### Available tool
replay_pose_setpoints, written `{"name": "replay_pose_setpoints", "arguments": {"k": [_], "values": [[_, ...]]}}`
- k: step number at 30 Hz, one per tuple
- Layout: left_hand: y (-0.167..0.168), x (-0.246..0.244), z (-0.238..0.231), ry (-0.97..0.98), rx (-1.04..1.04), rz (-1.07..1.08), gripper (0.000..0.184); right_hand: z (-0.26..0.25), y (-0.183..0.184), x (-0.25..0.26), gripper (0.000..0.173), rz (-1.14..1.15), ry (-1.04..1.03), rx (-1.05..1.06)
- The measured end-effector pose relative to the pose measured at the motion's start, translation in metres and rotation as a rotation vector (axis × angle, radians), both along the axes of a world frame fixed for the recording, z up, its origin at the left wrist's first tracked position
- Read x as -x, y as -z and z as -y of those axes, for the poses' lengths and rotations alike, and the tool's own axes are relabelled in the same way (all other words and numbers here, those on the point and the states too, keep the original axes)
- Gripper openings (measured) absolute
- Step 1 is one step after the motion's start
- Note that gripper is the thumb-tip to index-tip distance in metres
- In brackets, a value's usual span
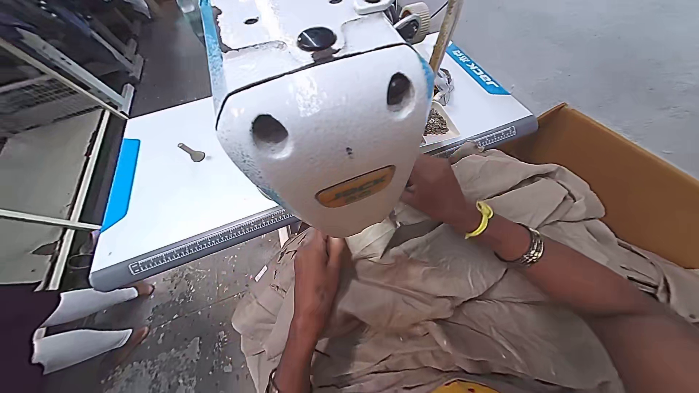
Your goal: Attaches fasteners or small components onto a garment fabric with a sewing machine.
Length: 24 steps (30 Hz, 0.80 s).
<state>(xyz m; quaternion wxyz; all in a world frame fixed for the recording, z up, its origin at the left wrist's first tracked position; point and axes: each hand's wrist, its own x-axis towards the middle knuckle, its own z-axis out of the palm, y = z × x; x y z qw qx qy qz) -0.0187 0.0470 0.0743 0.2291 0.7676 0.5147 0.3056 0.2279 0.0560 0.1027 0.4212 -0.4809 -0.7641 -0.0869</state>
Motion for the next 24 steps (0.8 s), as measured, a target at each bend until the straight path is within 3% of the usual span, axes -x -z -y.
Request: {"name": "replay_pose_setpoints", "arguments": {"k": [3,6,10,12,15,17,20,22,24], "values": [[-0.013,0.006,0.027,0.114,-0.058,0.113,0.038,0.01,0.006,0.026,0.021,0.283,-0.249,-0.205],[-0.005,0.009,0.032,0.069,-0.061,0.101,0.036,0.005,0.006,0.037,0.022,0.327,-0.247,-0.16],[-0.007,0.03,0.032,0.07,-0.085,0.265,0.036,0.023,0.0,0.032,0.029,-0.032,-0.426,0.409],[-0.004,0.059,0.019,-0.033,-0.131,0.187,0.039,0.025,0.0,0.027,0.027,-0.136,-0.36,0.536],[0.01,0.103,-0.004,-0.193,-0.142,0.022,0.046,0.014,-0.001,0.018,0.036,-0.188,-0.27,0.81],[0.011,0.12,-0.005,-0.18,-0.143,0.063,0.045,0.013,-0.006,0.019,0.045,-0.127,-0.331,0.93],[0.008,0.124,0.004,-0.151,-0.123,0.157,0.04,0.02,-0.003,0.006,0.028,-0.226,-0.425,0.848],[0.016,0.118,0.004,-0.169,-0.102,0.146,0.04,0.022,-0.005,-0.014,0.016,-0.291,-0.327,0.784],[0.023,0.109,-0.002,-0.176,-0.101,0.122,0.04,0.021,0.0,-0.042,0.017,-0.248,-0.18,0.633]]}}
